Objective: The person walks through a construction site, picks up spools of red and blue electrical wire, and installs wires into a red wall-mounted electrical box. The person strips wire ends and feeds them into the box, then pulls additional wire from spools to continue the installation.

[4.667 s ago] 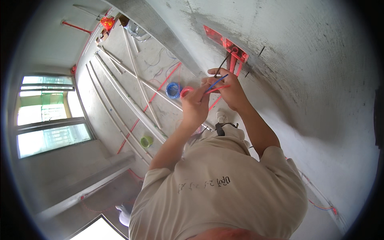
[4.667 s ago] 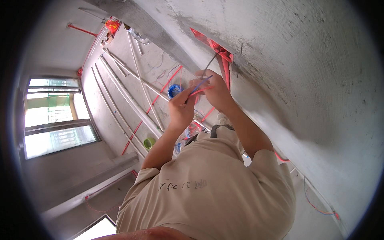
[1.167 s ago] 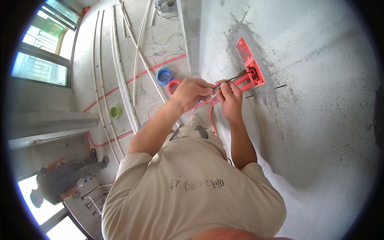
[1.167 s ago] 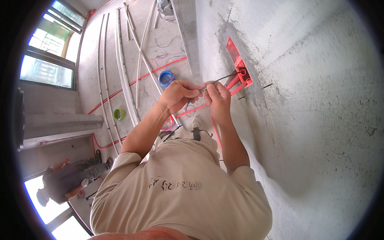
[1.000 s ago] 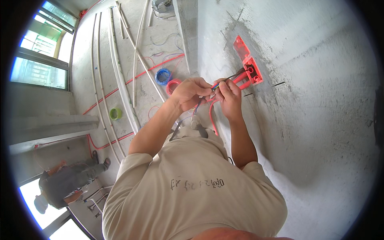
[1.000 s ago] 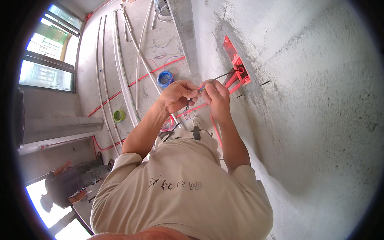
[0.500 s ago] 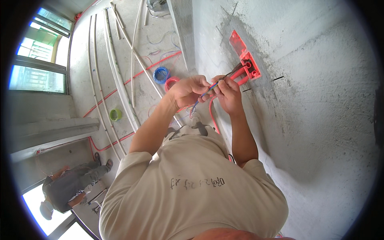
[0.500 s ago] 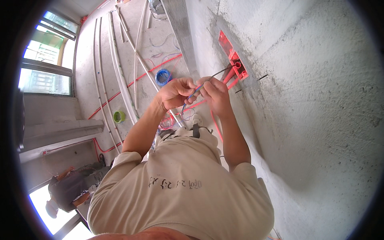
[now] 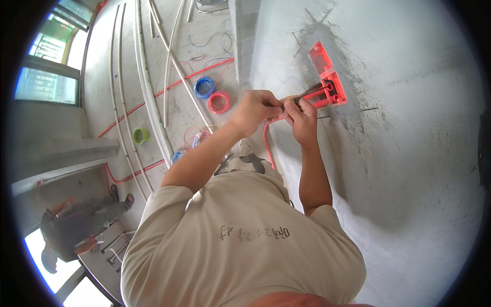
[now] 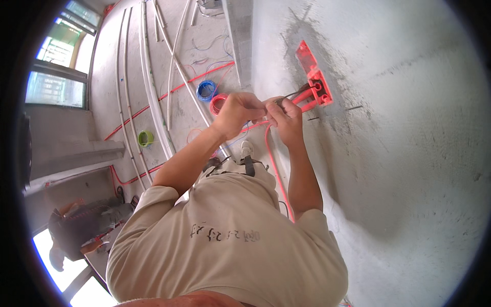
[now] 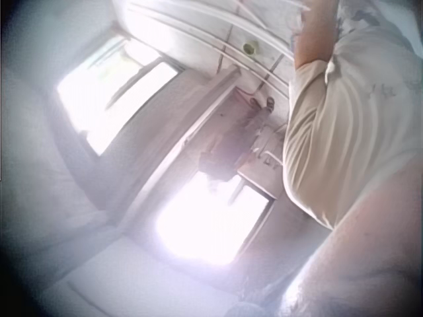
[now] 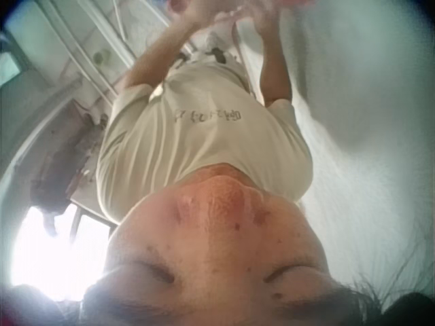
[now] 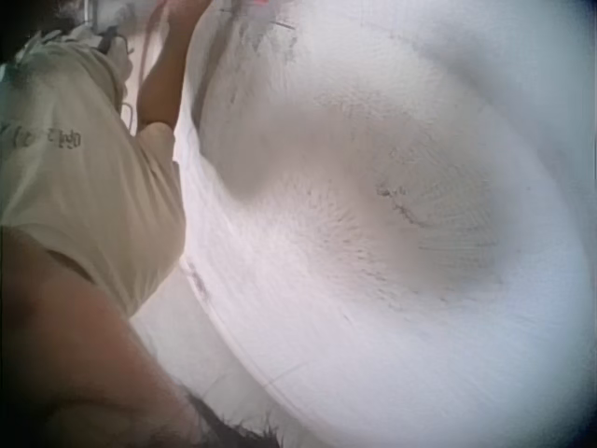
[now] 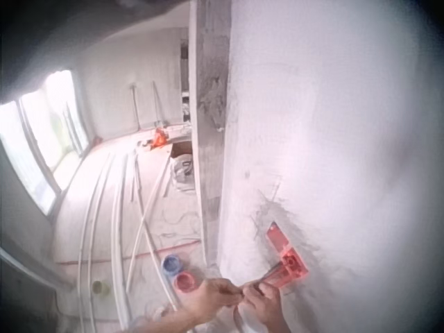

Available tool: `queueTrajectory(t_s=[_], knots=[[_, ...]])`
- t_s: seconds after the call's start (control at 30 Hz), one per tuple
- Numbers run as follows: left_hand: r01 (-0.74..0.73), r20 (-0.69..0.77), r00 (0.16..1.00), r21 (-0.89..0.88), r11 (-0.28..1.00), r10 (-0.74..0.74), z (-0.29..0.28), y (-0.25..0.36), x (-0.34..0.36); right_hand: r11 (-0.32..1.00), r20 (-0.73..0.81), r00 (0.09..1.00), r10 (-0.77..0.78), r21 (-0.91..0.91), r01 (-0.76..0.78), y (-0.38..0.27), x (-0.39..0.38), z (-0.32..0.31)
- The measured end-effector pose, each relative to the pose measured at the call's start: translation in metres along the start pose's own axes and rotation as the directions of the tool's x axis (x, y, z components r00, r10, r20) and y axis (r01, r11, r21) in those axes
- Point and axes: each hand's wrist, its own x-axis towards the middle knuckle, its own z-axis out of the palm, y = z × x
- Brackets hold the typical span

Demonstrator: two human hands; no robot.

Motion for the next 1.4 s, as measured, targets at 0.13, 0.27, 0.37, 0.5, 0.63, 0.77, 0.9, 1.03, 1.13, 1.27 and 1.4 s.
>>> queueTrajectory(t_s=[0.13, 0.27, 0.37, 0.5, 0.63, 0.77, 0.9, 1.03, 1.13, 1.27, 1.4], knots=[[-0.223, -0.106, 0.964, 0.182, 0.958, 0.245, 0.008, -0.002, -0.009, 0.984, -0.103, 0.993, -0.059, 0.160, 0.075, 0.009, 0.009, 0.017], [-0.552, -0.035, 0.730, 0.559, 0.619, 0.683, 0.013, -0.015, 0.001, 0.959, -0.244, 0.961, -0.129, 0.217, 0.184, 0.015, 0.016, 0.027], [-0.551, 0.101, 0.788, 0.554, 0.624, 0.607, -0.012, -0.026, 0.000, 0.955, -0.291, 0.944, -0.156, 0.199, 0.219, 0.023, 0.021, 0.042], [-0.133, -0.051, 0.959, 0.790, 0.599, 0.280, -0.118, -0.088, -0.057, 0.992, -0.363, 0.926, -0.104, 0.032, 0.124, 0.038, 0.019, 0.031], [0.547, -0.407, 0.757, 0.823, 0.155, -0.511, -0.251, -0.209, -0.220, 0.991, -0.425, 0.898, -0.116, -0.106, 0.078, 0.035, 0.008, 0.041], [0.544, -0.430, 0.833, 0.515, 0.662, -0.349, -0.253, -0.298, -0.320, 0.981, -0.477, 0.875, -0.082, -0.193, -0.013, 0.038, 0.004, 0.037], [0.488, -0.587, 0.663, -0.131, 0.863, -0.464, -0.242, -0.304, -0.362, 0.973, -0.503, 0.863, -0.050, -0.221, -0.072, 0.044, 0.014, 0.026], [0.418, -0.664, 0.730, 0.243, 0.875, -0.164, -0.251, -0.328, -0.360, 0.966, -0.494, 0.868, -0.059, -0.248, -0.075, 0.056, 0.027, 0.002], [0.284, -0.526, 0.830, 0.114, 0.952, -0.185, -0.252, -0.301, -0.332, 0.966, -0.502, 0.863, -0.061, -0.246, -0.076, 0.062, 0.026, -0.003], [0.207, -0.187, 0.966, 0.157, 0.966, -0.177, -0.264, -0.281, -0.332, 0.966, -0.518, 0.853, -0.068, -0.248, -0.074, 0.065, 0.007, -0.010], [0.211, 0.223, 0.945, 0.139, 0.968, -0.238, -0.291, -0.408, -0.305, 0.982, -0.471, 0.879, -0.074, -0.186, -0.017, 0.050, 0.019, 0.015]])
